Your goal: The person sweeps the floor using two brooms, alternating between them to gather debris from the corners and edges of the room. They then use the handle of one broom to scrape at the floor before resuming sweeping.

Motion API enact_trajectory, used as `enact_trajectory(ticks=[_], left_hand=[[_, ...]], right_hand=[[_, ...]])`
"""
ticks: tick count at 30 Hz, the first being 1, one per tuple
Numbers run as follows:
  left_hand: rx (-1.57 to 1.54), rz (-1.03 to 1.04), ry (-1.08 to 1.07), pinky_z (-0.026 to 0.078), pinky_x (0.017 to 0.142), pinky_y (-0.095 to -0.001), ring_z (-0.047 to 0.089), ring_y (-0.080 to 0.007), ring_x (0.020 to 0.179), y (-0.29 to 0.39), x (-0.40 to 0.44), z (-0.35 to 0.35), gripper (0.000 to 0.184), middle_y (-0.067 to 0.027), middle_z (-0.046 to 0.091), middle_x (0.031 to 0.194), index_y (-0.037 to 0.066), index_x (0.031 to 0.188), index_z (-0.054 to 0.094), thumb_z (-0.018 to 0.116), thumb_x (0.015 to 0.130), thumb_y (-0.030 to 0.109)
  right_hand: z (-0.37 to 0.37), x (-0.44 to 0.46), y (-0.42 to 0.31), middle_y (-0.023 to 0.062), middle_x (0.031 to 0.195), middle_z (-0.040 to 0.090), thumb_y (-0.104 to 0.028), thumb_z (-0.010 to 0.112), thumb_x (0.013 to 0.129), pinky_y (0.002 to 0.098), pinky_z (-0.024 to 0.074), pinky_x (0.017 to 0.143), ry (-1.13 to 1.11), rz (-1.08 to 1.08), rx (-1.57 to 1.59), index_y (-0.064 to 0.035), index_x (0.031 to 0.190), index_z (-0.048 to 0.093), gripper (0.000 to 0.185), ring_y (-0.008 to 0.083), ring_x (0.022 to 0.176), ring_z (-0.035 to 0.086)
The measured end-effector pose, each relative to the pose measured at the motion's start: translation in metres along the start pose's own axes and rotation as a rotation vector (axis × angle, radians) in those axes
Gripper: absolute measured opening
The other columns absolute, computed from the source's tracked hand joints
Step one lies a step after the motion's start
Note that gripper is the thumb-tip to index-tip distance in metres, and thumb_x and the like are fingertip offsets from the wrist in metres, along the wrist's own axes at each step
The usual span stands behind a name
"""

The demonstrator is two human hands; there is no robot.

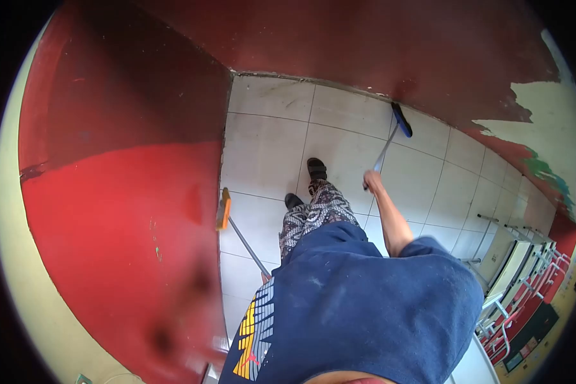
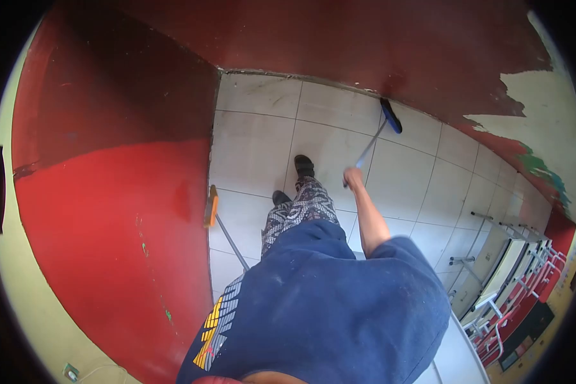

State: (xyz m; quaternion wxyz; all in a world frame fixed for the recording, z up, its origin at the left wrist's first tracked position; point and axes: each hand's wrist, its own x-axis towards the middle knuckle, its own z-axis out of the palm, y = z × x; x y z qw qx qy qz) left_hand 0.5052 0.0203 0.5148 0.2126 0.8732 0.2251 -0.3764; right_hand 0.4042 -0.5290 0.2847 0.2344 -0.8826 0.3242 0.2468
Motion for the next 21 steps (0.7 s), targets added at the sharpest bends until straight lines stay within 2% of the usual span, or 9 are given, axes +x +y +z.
enact_trajectory(ticks=[2, 5, 8, 10, 11, 13, 14, 19, 21], left_hand=[[0.004, -0.008, 0.005, 0.042, 0.049, -0.0355, 0.052, -0.0227, 0.053, 0.014, -0.008, -0.01, 0.049, -0.0115, 0.053, 0.063, 0.022, 0.138, 0.027, 0.044, 0.091, 0.024], [0.016, -0.007, -0.002, 0.042, 0.051, -0.0355, 0.053, -0.023, 0.055, 0.024, 0.001, -0.032, 0.049, -0.0118, 0.054, 0.065, 0.021, 0.137, 0.027, 0.044, 0.091, 0.024], [0.026, 0.001, -0.023, 0.042, 0.053, -0.0354, 0.053, -0.0233, 0.057, 0.023, 0.006, -0.046, 0.049, -0.0121, 0.054, 0.067, 0.02, 0.137, 0.028, 0.044, 0.091, 0.024], [0.031, 0.014, -0.041, 0.042, 0.054, -0.0354, 0.053, -0.0235, 0.059, 0.016, 0.021, -0.06, 0.049, -0.0122, 0.054, 0.069, 0.02, 0.137, 0.028, 0.044, 0.091, 0.024], [0.033, 0.018, -0.048, 0.042, 0.055, -0.0354, 0.053, -0.0236, 0.06, 0.01, 0.028, -0.068, 0.049, -0.0123, 0.054, 0.07, 0.019, 0.137, 0.028, 0.044, 0.091, 0.024], [0.039, 0.034, -0.064, 0.042, 0.056, -0.0354, 0.053, -0.0238, 0.061, 0.002, 0.044, -0.086, 0.049, -0.0125, 0.054, 0.071, 0.019, 0.137, 0.028, 0.045, 0.091, 0.024], [0.045, 0.048, -0.075, 0.042, 0.057, -0.0354, 0.053, -0.0239, 0.062, -0.003, 0.059, -0.097, 0.049, -0.0126, 0.054, 0.072, 0.018, 0.137, 0.028, 0.045, 0.091, 0.024], [0.066, 0.092, -0.168, 0.042, 0.06, -0.0354, 0.053, -0.0245, 0.066, -0.025, 0.093, -0.126, 0.049, -0.013, 0.055, 0.076, 0.017, 0.136, 0.029, 0.045, 0.09, 0.024], [0.067, 0.108, -0.202, 0.042, 0.061, -0.0354, 0.053, -0.0247, 0.068, -0.027, 0.106, -0.134, 0.049, -0.0132, 0.055, 0.078, 0.016, 0.136, 0.029, 0.045, 0.09, 0.024]], right_hand=[[-0.027, 0.04, -0.03, 0.0083, 0.05, 0.055, -0.003, 0.062, 0.056, 0.037, 0.0419, 0.043, 0.086, -0.103, -0.026, -0.0153, 0.043, 0.051, 0.021, 0.0268, 0.048, 0.054], [-0.054, 0.075, -0.088, 0.008, 0.053, 0.057, -0.003, 0.062, 0.057, 0.0363, 0.0445, 0.048, -0.066, -0.101, 0.08, -0.0149, 0.045, 0.054, 0.018, 0.0258, 0.053, 0.057], [-0.087, 0.068, -0.146, 0.0129, 0.066, 0.062, -0.014, 0.068, 0.06, 0.0376, 0.048, 0.051, -0.194, -0.025, 0.056, -0.0107, 0.058, 0.064, 0.006, 0.0279, 0.06, 0.061], [-0.093, 0.064, -0.181, 0.0107, 0.068, 0.064, -0.017, 0.067, 0.061, 0.0362, 0.0508, 0.057, -0.179, -0.288, -0.102, -0.0117, 0.066, 0.068, 0.007, 0.0273, 0.067, 0.064], [-0.096, 0.066, -0.204, 0.0107, 0.068, 0.064, -0.017, 0.067, 0.061, 0.0362, 0.0508, 0.057, -0.177, -0.288, -0.107, -0.0117, 0.066, 0.068, 0.007, 0.0273, 0.067, 0.064], [-0.107, 0.067, -0.246, 0.0108, 0.07, 0.065, 0.003, 0.064, 0.058, 0.0337, 0.0497, 0.059, -0.325, 0.075, 0.103, -0.0152, 0.066, 0.069, 0.02, 0.0261, 0.07, 0.063], [-0.112, 0.062, -0.259, 0.0114, 0.07, 0.065, -0.002, 0.066, 0.058, 0.035, 0.0501, 0.059, -0.351, -0.107, 0.055, -0.0138, 0.065, 0.069, 0.014, 0.0274, 0.07, 0.063], [-0.108, 0.043, -0.327, 0.0124, 0.067, 0.064, -0.011, 0.064, 0.062, 0.0352, 0.0506, 0.057, -0.371, -0.009, 0.072, -0.011, 0.062, 0.068, 0.004, 0.0287, 0.066, 0.064], [-0.099, 0.028, -0.342, 0.0131, 0.065, 0.064, -0.01, 0.063, 0.062, 0.0351, 0.0504, 0.056, -0.368, -0.23, 0.063, -0.0072, 0.06, 0.067, 0.006, 0.029, 0.063, 0.064]])
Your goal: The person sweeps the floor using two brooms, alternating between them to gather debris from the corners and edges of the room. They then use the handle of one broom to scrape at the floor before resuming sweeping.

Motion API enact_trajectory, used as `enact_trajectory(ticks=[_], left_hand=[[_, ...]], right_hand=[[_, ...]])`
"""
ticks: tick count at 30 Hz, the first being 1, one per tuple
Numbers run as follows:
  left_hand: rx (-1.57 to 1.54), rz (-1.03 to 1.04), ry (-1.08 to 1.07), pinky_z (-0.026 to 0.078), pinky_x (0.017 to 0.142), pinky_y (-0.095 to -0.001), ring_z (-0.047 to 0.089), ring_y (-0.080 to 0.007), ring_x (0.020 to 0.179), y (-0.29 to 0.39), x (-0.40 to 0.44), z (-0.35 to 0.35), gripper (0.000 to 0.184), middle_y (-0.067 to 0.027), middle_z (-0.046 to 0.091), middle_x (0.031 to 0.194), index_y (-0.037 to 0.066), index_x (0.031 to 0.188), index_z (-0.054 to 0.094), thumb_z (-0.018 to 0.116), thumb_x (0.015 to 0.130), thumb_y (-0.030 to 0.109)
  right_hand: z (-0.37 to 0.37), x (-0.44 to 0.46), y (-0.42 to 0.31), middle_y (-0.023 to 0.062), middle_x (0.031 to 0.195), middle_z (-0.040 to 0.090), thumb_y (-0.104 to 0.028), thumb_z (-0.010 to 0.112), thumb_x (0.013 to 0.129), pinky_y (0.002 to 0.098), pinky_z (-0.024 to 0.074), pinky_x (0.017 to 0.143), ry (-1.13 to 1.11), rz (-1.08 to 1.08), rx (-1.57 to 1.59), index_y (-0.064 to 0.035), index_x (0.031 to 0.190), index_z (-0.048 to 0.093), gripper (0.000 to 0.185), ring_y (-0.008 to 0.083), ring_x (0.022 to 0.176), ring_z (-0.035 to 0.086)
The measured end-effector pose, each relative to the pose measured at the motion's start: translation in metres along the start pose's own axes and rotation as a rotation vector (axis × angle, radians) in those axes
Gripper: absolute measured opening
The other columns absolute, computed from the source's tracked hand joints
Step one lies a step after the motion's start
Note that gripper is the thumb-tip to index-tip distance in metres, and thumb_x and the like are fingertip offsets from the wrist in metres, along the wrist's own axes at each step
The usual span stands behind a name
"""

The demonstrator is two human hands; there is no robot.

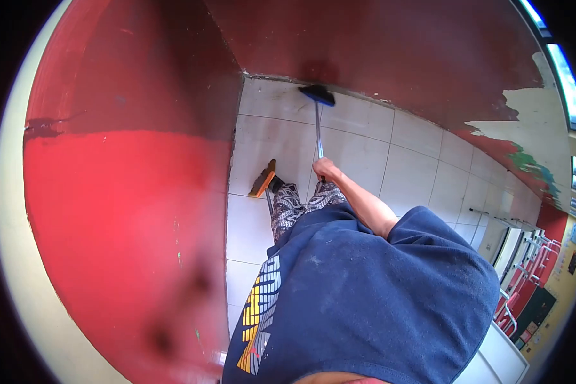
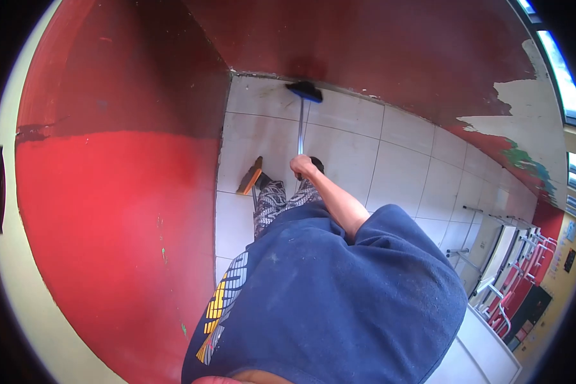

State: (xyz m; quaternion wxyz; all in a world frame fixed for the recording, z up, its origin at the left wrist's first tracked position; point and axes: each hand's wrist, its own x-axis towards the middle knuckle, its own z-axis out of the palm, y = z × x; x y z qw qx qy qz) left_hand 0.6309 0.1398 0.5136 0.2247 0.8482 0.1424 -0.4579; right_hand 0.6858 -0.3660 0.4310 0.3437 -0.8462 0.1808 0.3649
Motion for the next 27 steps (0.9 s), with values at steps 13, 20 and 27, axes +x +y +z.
enact_trajectory(ticks=[13, 20, 27], left_hand=[[0.041, 0.061, -0.089, 0.042, 0.07, -0.0354, 0.054, -0.026, 0.078, 0.008, 0.051, -0.041, 0.05, -0.0144, 0.056, 0.088, 0.013, 0.135, 0.031, 0.046, 0.09, 0.024], [0.073, 0.024, -0.079, 0.042, 0.074, -0.0353, 0.054, -0.0267, 0.084, 0.047, 0.044, -0.041, 0.05, -0.015, 0.057, 0.093, 0.01, 0.135, 0.032, 0.047, 0.09, 0.024], [0.167, 0.005, -0.097, 0.042, 0.079, -0.0353, 0.055, -0.0274, 0.089, 0.057, 0.031, -0.063, 0.05, -0.0156, 0.057, 0.099, 0.008, 0.135, 0.032, 0.047, 0.089, 0.025]], right_hand=[[-0.003, -0.083, -0.055, 0.0332, 0.075, 0.056, -0.022, 0.04, 0.09, 0.0556, 0.0438, 0.068, 0.5, 0.222, 0.343, 0.0032, 0.111, 0.046, 0.034, 0.0489, 0.075, 0.055], [-0.001, 0.047, 0.057, 0.0301, 0.082, 0.058, -0.025, 0.034, 0.091, 0.055, 0.0444, 0.071, 0.254, 0.24, 0.088, -0.0071, 0.117, 0.046, 0.034, 0.0478, 0.08, 0.055], [0.08, -0.04, 0.098, 0.0299, 0.082, 0.058, -0.025, 0.032, 0.091, 0.0554, 0.0452, 0.072, 0.309, 0.286, 0.186, -0.0092, 0.128, 0.037, 0.04, 0.0478, 0.077, 0.056]])
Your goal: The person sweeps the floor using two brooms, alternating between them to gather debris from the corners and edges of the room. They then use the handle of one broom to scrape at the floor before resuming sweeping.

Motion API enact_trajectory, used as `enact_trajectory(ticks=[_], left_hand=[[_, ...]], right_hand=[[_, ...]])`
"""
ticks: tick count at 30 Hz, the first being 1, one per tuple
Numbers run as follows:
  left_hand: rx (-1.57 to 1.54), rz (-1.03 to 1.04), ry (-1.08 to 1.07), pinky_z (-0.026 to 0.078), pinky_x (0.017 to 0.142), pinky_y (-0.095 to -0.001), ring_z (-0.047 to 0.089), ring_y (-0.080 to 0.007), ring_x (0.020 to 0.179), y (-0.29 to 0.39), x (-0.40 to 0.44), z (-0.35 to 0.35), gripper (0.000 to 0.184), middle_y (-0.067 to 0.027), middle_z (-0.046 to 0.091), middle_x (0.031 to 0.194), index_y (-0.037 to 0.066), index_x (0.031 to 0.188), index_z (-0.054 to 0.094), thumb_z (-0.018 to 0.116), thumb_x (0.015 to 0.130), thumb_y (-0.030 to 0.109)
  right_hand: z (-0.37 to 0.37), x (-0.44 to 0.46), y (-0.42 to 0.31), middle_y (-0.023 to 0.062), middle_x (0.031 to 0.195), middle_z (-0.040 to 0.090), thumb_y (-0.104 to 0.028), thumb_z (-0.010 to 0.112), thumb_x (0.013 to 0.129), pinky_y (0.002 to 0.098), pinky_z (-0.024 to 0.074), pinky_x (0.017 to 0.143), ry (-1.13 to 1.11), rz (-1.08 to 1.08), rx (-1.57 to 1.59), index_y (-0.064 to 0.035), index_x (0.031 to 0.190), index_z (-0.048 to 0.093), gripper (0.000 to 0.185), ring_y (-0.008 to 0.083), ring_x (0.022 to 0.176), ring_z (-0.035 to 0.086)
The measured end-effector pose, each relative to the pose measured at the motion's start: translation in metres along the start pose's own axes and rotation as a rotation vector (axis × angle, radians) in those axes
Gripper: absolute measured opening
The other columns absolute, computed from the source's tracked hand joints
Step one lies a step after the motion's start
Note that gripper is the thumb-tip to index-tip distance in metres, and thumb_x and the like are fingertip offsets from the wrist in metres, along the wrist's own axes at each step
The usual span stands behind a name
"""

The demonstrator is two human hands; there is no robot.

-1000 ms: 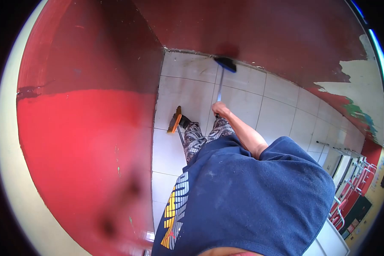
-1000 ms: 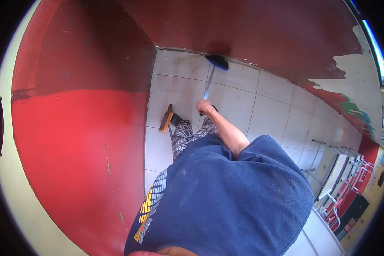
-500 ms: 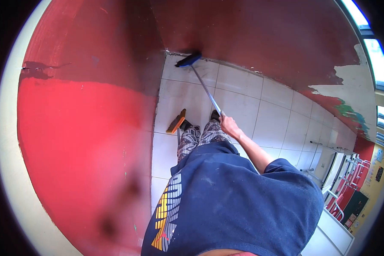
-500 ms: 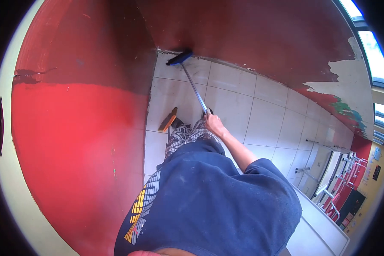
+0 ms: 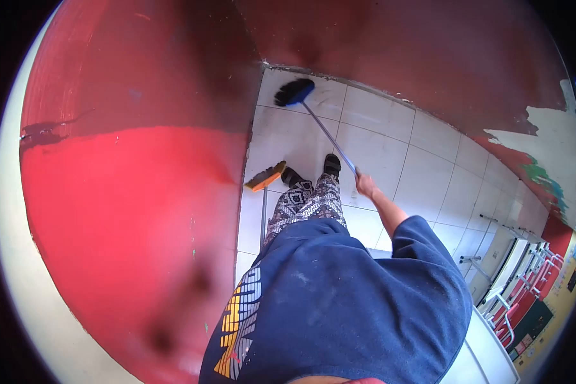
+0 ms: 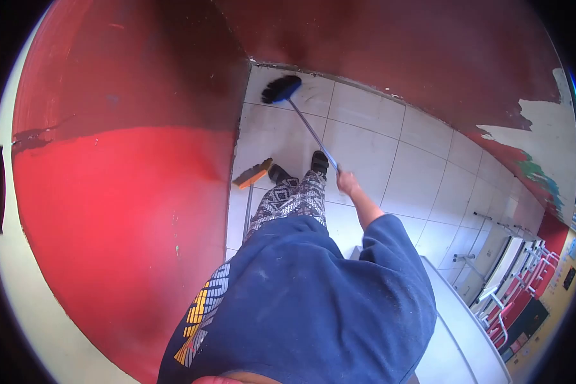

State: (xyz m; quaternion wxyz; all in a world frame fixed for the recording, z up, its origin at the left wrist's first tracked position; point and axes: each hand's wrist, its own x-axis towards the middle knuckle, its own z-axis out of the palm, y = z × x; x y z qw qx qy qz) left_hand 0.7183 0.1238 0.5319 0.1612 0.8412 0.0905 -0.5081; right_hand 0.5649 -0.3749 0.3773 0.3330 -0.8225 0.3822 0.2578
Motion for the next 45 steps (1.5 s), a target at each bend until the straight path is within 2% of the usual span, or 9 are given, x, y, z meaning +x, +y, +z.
enact_trajectory(ticks=[10, 12, 13, 15, 23, 25, 33, 34, 45], left_hand=[[0.11, 0.092, -0.076, 0.042, 0.085, -0.0353, 0.055, -0.0284, 0.097, 0.074, 0.041, 0.005, 0.051, -0.0165, 0.058, 0.107, 0.005, 0.134, 0.034, 0.048, 0.089, 0.025], [0.141, 0.113, -0.085, 0.042, 0.087, -0.0353, 0.055, -0.0286, 0.099, 0.083, 0.038, 0.005, 0.051, -0.0167, 0.058, 0.109, 0.005, 0.134, 0.034, 0.048, 0.089, 0.025], [0.233, 0.698, 0.097, 0.045, 0.075, -0.0476, 0.059, -0.0401, 0.085, 0.111, 0.024, 0.0, 0.057, -0.0213, 0.063, 0.081, 0.026, 0.139, 0.02, 0.045, 0.088, 0.028], [0.476, 0.295, 0.126, 0.045, 0.078, -0.0486, 0.057, -0.0415, 0.088, 0.179, 0.048, 0.01, 0.053, -0.0245, 0.061, 0.091, 0.027, 0.138, 0.023, 0.042, 0.089, 0.027], [0.54, 0.492, 0.165, 0.043, 0.084, -0.049, 0.055, -0.0415, 0.095, 0.326, 0.175, 0.009, 0.05, -0.0246, 0.059, 0.1, 0.028, 0.136, 0.029, 0.041, 0.087, 0.023], [0.604, 0.493, 0.13, 0.043, 0.084, -0.0485, 0.055, -0.0404, 0.096, 0.33, 0.225, -0.004, 0.05, -0.0235, 0.058, 0.103, 0.027, 0.135, 0.03, 0.041, 0.087, 0.022], [0.354, 0.43, -0.168, 0.044, 0.085, -0.0449, 0.055, -0.035, 0.101, 0.244, 0.287, -0.048, 0.046, -0.0243, 0.056, 0.106, 0.011, 0.127, 0.041, 0.04, 0.081, 0.015], [0.367, 0.507, -0.177, 0.042, 0.038, -0.0344, 0.049, -0.0186, 0.041, 0.206, 0.335, -0.046, 0.046, -0.0107, 0.052, 0.062, 0.014, 0.132, 0.034, 0.036, 0.086, 0.013], [0.153, 0.227, -0.284, 0.04, 0.038, -0.029, 0.045, -0.0128, 0.047, 0.224, 0.21, -0.114, 0.045, -0.0051, 0.049, 0.067, 0.015, 0.136, 0.027, 0.038, 0.093, 0.016]], right_hand=[[0.011, -0.213, -0.007, 0.03, 0.069, 0.056, -0.024, 0.038, 0.09, 0.0543, 0.0449, 0.064, 0.137, 0.218, 0.16, -0.0025, 0.124, 0.041, 0.04, 0.0473, 0.069, 0.056], [0.005, -0.196, -0.006, 0.0303, 0.07, 0.056, -0.024, 0.037, 0.091, 0.0543, 0.0448, 0.064, 0.147, 0.203, 0.216, -0.0036, 0.126, 0.039, 0.041, 0.047, 0.069, 0.056], [0.0, -0.183, -0.01, 0.0305, 0.071, 0.056, -0.024, 0.036, 0.091, 0.0543, 0.0447, 0.063, 0.148, 0.184, 0.267, -0.0046, 0.128, 0.037, 0.041, 0.0467, 0.069, 0.056], [-0.006, -0.13, -0.021, 0.03, 0.073, 0.057, -0.018, 0.035, 0.09, 0.0538, 0.0449, 0.062, 0.168, 0.192, 0.289, -0.0043, 0.128, 0.035, 0.041, 0.0471, 0.069, 0.056], [0.026, 0.014, -0.128, 0.0286, 0.098, 0.058, -0.021, 0.037, 0.087, 0.046, 0.0447, 0.085, 0.109, 0.451, 0.473, -0.0012, 0.099, 0.061, 0.034, 0.0423, 0.096, 0.055], [0.061, 0.019, -0.134, 0.0291, 0.09, 0.059, -0.023, 0.032, 0.09, 0.05, 0.0462, 0.077, 0.106, 0.369, 0.386, -0.0118, 0.138, 0.022, 0.05, 0.0448, 0.085, 0.058], [0.077, -0.102, -0.162, 0.0327, 0.08, 0.057, -0.023, 0.038, 0.088, 0.0537, 0.0449, 0.072, 0.172, 0.384, 0.405, -0.0011, 0.119, 0.043, 0.038, 0.0486, 0.08, 0.055], [0.077, -0.12, -0.168, 0.0338, 0.081, 0.056, -0.023, 0.04, 0.088, 0.0537, 0.0438, 0.074, 0.208, 0.417, 0.5, 0.0003, 0.117, 0.048, 0.037, 0.0494, 0.082, 0.055], [0.077, 0.009, -0.22, 0.0336, 0.082, 0.057, -0.025, 0.035, 0.09, 0.0523, 0.0446, 0.071, 0.329, 0.492, 0.6, 0.0034, 0.121, 0.038, 0.042, 0.047, 0.081, 0.057]])
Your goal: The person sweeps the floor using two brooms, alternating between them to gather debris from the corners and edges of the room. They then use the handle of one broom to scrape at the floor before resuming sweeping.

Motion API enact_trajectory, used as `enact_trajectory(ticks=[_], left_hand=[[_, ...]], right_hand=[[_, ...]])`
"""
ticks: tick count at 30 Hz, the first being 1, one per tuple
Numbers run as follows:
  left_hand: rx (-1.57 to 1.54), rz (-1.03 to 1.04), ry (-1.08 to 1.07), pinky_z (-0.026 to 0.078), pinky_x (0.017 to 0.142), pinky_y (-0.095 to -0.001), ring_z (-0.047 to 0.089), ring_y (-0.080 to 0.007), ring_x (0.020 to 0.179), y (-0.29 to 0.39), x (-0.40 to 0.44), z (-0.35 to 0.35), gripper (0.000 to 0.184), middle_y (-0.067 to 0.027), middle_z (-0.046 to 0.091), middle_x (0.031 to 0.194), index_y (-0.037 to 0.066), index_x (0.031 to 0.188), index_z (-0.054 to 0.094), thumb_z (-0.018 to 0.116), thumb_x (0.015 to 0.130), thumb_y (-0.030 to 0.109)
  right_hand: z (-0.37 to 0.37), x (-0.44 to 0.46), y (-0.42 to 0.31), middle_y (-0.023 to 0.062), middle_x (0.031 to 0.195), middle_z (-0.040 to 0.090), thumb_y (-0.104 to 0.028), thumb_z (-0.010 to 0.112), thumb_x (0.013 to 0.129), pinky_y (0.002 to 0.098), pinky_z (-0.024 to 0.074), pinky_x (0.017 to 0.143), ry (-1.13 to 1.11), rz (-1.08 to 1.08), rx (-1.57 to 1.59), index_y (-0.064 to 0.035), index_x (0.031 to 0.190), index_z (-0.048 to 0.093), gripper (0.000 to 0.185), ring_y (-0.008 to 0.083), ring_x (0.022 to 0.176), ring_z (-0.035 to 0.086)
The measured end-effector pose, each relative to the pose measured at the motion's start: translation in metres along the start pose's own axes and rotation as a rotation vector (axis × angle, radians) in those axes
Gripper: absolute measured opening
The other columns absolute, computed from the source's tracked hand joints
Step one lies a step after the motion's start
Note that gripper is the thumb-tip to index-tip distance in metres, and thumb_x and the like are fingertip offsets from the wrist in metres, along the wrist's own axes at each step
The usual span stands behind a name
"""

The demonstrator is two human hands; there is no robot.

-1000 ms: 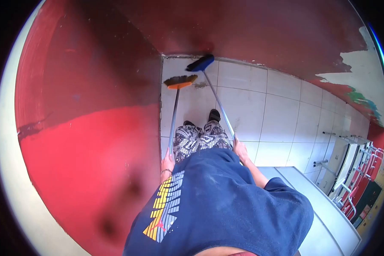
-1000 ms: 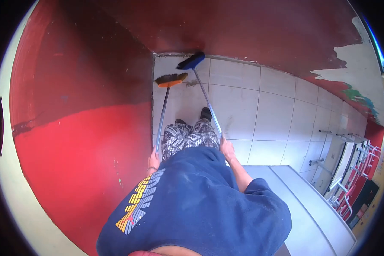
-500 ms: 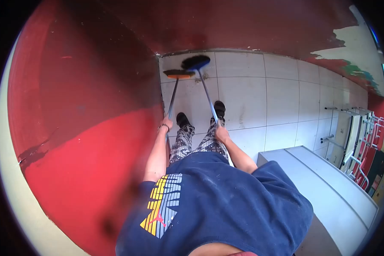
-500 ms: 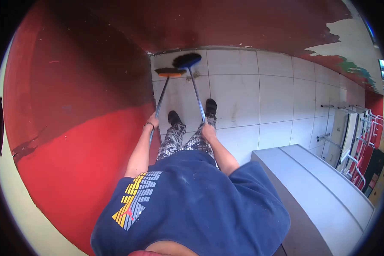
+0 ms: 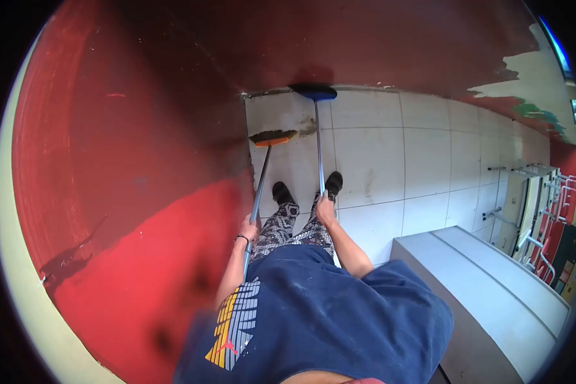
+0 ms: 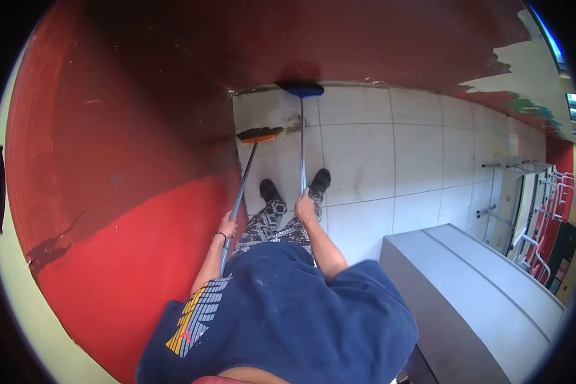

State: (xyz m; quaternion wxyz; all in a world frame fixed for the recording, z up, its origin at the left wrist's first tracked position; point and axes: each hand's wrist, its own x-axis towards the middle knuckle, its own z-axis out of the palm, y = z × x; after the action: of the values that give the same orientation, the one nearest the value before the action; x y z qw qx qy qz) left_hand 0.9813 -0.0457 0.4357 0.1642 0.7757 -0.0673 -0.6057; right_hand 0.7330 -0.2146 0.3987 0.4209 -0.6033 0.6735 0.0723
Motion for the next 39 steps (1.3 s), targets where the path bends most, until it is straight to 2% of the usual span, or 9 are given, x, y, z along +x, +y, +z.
enact_trajectory(ticks=[12, 15, 20, 23, 27, 31, 33, 35, 39], left_hand=[[-0.065, -0.02, -0.071, 0.04, 0.04, -0.0289, 0.045, -0.0136, 0.048, -0.002, 0.011, -0.005, 0.05, -0.0063, 0.048, 0.069, 0.011, 0.137, 0.024, 0.041, 0.09, 0.015], [-0.166, -0.101, -0.118, 0.04, 0.04, -0.029, 0.045, -0.0137, 0.048, 0.001, 0.012, 0.0, 0.052, -0.0062, 0.049, 0.069, 0.011, 0.137, 0.024, 0.043, 0.089, 0.015], [-0.122, -0.078, -0.046, 0.039, 0.035, -0.029, 0.044, -0.0129, 0.042, -0.016, 0.014, 0.004, 0.031, -0.0054, 0.048, 0.065, 0.011, 0.116, 0.038, 0.044, 0.087, 0.015], [-0.105, -0.111, -0.071, 0.039, 0.035, -0.0297, 0.045, -0.0129, 0.043, -0.019, 0.001, 0.008, 0.035, -0.0061, 0.049, 0.066, 0.011, 0.12, 0.037, 0.046, 0.087, 0.016], [-0.098, -0.149, -0.022, 0.044, 0.037, -0.0307, 0.047, -0.0135, 0.046, -0.036, -0.006, 0.004, 0.047, -0.0064, 0.05, 0.068, 0.013, 0.13, 0.032, 0.048, 0.087, 0.016], [-0.058, -0.136, -0.042, 0.046, 0.039, -0.0296, 0.049, -0.0132, 0.047, -0.055, -0.022, -0.003, 0.047, -0.0053, 0.052, 0.07, 0.011, 0.13, 0.032, 0.049, 0.087, 0.019], [-0.068, -0.122, -0.078, 0.047, 0.04, -0.0299, 0.049, -0.0134, 0.047, -0.083, -0.013, -0.005, 0.046, -0.0051, 0.052, 0.07, 0.011, 0.129, 0.033, 0.049, 0.086, 0.019], [-0.077, -0.094, -0.124, 0.047, 0.04, -0.0303, 0.049, -0.0135, 0.048, -0.094, -0.013, -0.007, 0.045, -0.005, 0.052, 0.07, 0.011, 0.128, 0.034, 0.049, 0.086, 0.019], [0.057, -0.036, -0.119, 0.046, 0.043, -0.0315, 0.052, -0.0149, 0.049, -0.121, 0.005, -0.006, 0.031, -0.0064, 0.054, 0.068, 0.005, 0.113, 0.044, 0.049, 0.085, 0.018]], right_hand=[[-0.025, -0.089, 0.071, 0.0314, 0.083, 0.058, -0.025, 0.038, 0.089, 0.0521, 0.0443, 0.074, -0.096, -0.001, -0.095, 0.0002, 0.112, 0.049, 0.035, 0.0483, 0.083, 0.055], [-0.05, -0.118, 0.044, 0.0353, 0.087, 0.055, -0.022, 0.038, 0.089, 0.0536, 0.0423, 0.077, -0.018, 0.029, 0.031, -0.0034, 0.126, 0.041, 0.041, 0.0498, 0.088, 0.052], [-0.01, -0.035, -0.013, 0.0344, 0.09, 0.056, -0.023, 0.043, 0.086, 0.0521, 0.0421, 0.078, 0.065, 0.021, 0.136, -0.0049, 0.13, 0.031, 0.049, 0.0499, 0.088, 0.052], [0.086, 0.085, -0.006, 0.0213, 0.064, 0.058, -0.018, 0.044, 0.081, 0.0422, 0.0489, 0.046, 0.063, -0.201, 0.163, -0.003, 0.121, 0.033, 0.044, 0.0341, 0.051, 0.06], [0.094, 0.136, -0.068, 0.0247, 0.077, 0.06, -0.011, 0.047, 0.078, 0.0435, 0.0505, 0.063, -0.058, -0.072, 0.099, 0.0025, 0.102, 0.053, 0.028, 0.0376, 0.073, 0.061], [0.059, 0.094, -0.069, 0.0255, 0.09, 0.061, -0.009, 0.049, 0.076, 0.0437, 0.0503, 0.075, -0.172, 0.18, 0.003, 0.0026, 0.094, 0.062, 0.025, 0.0392, 0.089, 0.06], [0.031, 0.063, -0.031, 0.0243, 0.089, 0.062, -0.009, 0.048, 0.077, 0.0449, 0.0508, 0.072, -0.114, -0.026, -0.191, 0.0025, 0.092, 0.062, 0.024, 0.0391, 0.084, 0.061], [0.011, 0.037, 0.024, 0.0278, 0.08, 0.06, -0.012, 0.041, 0.081, 0.048, 0.0498, 0.069, -0.187, -0.309, -0.352, 0.0044, 0.101, 0.055, 0.03, 0.0401, 0.079, 0.061], [-0.03, -0.062, 0.084, 0.0323, 0.079, 0.057, -0.018, 0.04, 0.085, 0.0489, 0.0458, 0.069, -0.118, -0.133, -0.042, -0.0021, 0.122, 0.045, 0.041, 0.0445, 0.077, 0.058]])
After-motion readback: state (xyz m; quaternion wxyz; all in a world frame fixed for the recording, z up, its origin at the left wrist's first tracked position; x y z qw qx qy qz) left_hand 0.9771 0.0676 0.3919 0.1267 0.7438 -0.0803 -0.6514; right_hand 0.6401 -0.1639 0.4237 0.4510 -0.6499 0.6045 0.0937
